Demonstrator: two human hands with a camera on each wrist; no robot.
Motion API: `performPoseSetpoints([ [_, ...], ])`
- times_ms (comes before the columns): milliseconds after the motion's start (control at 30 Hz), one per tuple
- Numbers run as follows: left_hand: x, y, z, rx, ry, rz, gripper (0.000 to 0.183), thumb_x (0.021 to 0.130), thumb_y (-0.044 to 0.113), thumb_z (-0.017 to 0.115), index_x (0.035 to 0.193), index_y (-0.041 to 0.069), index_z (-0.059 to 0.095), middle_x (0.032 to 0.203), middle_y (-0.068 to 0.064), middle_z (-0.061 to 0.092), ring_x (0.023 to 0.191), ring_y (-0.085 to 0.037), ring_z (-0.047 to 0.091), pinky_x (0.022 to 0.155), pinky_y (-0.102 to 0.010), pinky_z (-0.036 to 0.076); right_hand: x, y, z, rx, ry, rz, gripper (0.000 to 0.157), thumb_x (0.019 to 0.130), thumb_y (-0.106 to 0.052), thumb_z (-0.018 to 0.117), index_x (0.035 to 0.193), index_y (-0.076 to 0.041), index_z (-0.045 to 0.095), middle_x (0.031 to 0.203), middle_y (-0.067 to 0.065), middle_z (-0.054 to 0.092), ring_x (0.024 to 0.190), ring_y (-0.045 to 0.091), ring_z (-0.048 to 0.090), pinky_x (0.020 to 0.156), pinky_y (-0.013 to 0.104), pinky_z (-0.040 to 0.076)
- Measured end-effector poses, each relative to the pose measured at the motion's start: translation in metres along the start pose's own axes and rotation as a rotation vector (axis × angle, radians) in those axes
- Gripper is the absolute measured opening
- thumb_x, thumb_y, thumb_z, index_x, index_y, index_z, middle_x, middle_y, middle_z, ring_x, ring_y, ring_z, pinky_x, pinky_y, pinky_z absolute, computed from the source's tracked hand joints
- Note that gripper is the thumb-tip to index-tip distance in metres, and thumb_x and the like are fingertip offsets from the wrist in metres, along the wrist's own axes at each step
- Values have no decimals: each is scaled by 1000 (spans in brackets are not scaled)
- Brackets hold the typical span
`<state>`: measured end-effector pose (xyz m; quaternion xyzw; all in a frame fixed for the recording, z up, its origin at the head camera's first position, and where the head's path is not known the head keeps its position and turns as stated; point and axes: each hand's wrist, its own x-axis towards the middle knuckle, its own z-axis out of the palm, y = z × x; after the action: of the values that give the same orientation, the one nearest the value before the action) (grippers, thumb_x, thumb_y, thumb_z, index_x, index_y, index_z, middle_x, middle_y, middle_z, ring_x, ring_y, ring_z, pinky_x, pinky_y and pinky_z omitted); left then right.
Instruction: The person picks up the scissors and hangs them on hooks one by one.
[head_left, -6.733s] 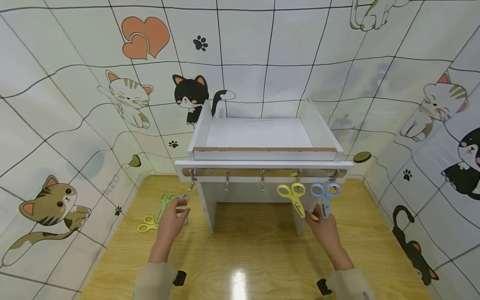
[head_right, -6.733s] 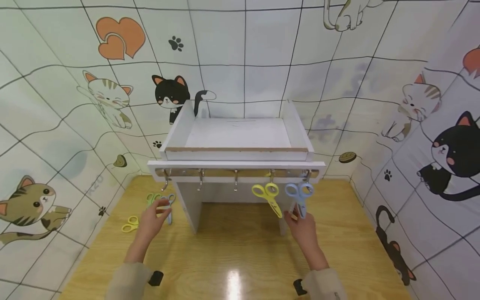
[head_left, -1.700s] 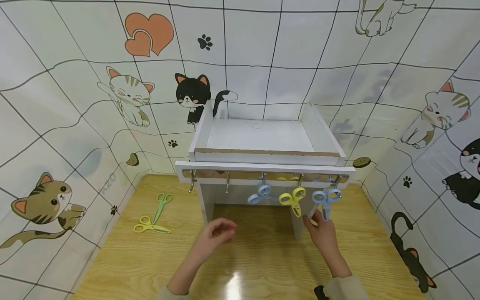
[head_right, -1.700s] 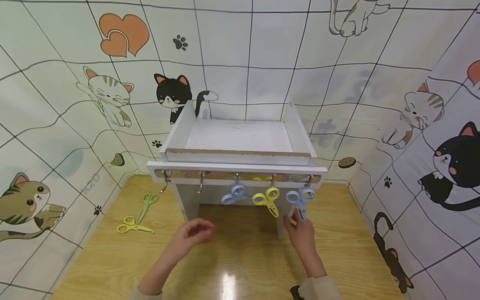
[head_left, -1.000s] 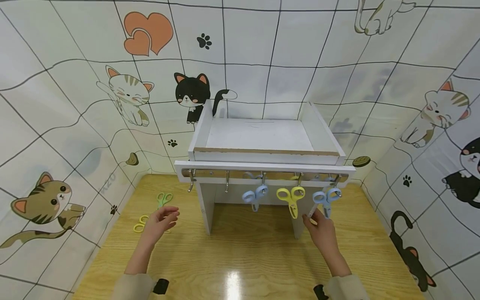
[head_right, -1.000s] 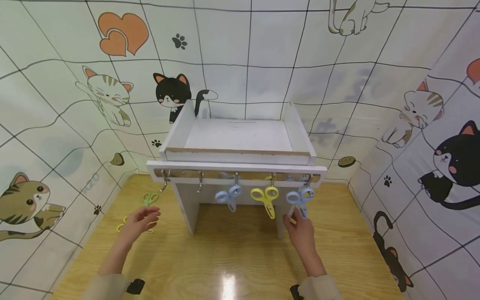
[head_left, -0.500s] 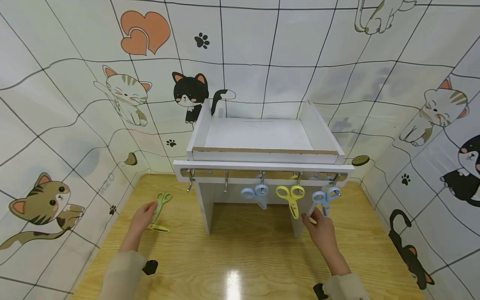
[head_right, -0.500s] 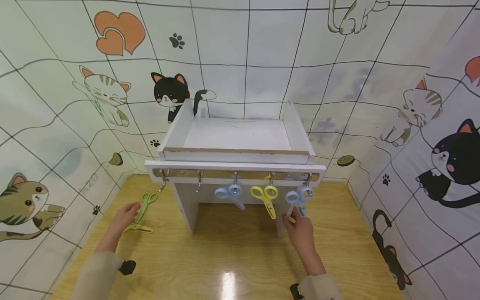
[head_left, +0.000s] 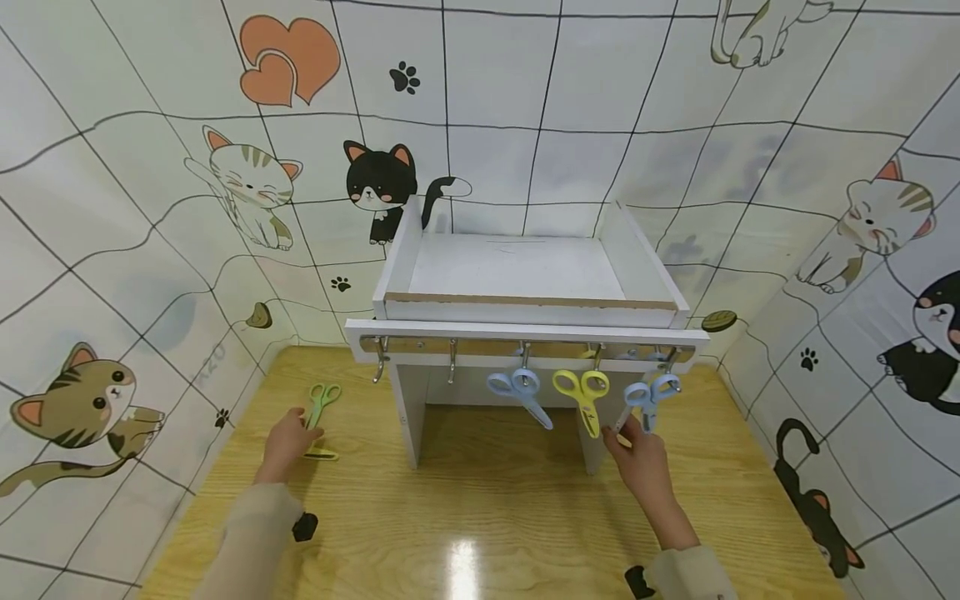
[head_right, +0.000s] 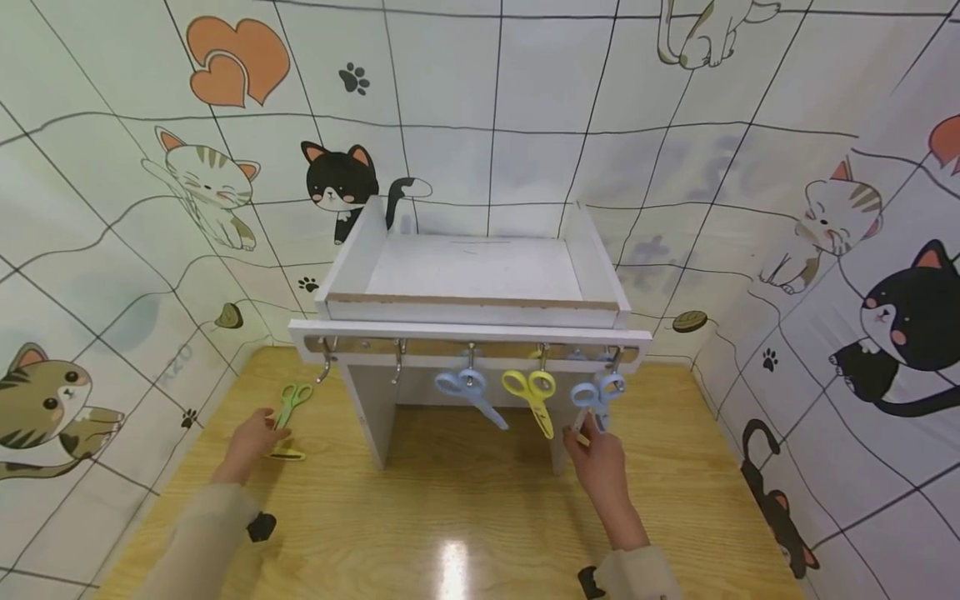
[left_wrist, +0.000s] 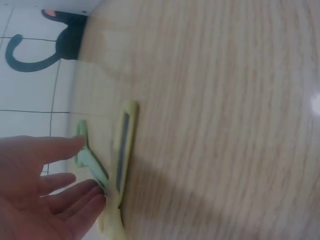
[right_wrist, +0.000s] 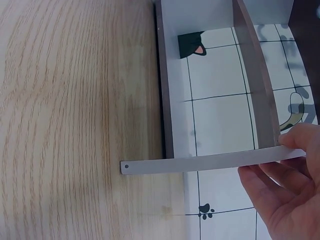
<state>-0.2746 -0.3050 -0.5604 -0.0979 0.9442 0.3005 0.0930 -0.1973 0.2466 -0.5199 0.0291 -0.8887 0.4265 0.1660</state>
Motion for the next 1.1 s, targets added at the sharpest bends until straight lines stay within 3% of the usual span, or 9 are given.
performPoseSetpoints([
  [133,2,-2,4,50,28,-1,62,93,13,61,140,-18,36,132,-40,51,116,-52,54,93,-58,51,1,1,0,7,-2,-3,25,97,-5,62,120,4,62,116,30,68,110,47,66,82,50,61],
  [333,5,-3,6,123,71,-47,48,91,8,61,131,-14,47,120,-36,57,104,-48,60,74,-52,56,0,1,1,0,18,-28,24,96,-2,62,118,6,61,110,33,69,105,48,67,78,50,61],
  [533,8,-8,9,118,98,-52,38,91,5,58,124,-12,52,110,-33,62,88,-40,64,58,-41,53,0,2,1,5,19,-26,26,96,-2,62,120,6,61,111,32,70,105,48,67,78,49,62],
  [633,8,-8,9,88,96,-67,37,89,5,61,122,-12,54,110,-33,64,86,-39,65,58,-40,53,0,2,0,5,11,-16,25,96,-3,62,120,5,63,113,30,70,107,47,67,79,49,62],
  [867,3,-2,6,14,49,-93,36,84,11,70,113,-10,63,114,-30,65,98,-44,62,79,-48,53,0,3,1,4,24,-14,22,95,-2,62,116,6,63,109,32,70,104,47,68,78,48,62],
  [1033,0,0,7,-68,18,-65,32,84,8,70,109,-11,65,106,-27,67,88,-35,63,72,-39,53,0,3,1,2,33,-33,25,95,-1,62,119,6,62,108,33,70,103,48,68,77,47,62],
  [1100,-1,-2,9,-144,11,-63,33,86,7,70,111,-12,64,101,-25,68,81,-28,63,67,-33,53,0,3,1,-1,26,-29,25,95,-2,62,120,5,62,110,32,70,104,47,67,78,47,62],
])
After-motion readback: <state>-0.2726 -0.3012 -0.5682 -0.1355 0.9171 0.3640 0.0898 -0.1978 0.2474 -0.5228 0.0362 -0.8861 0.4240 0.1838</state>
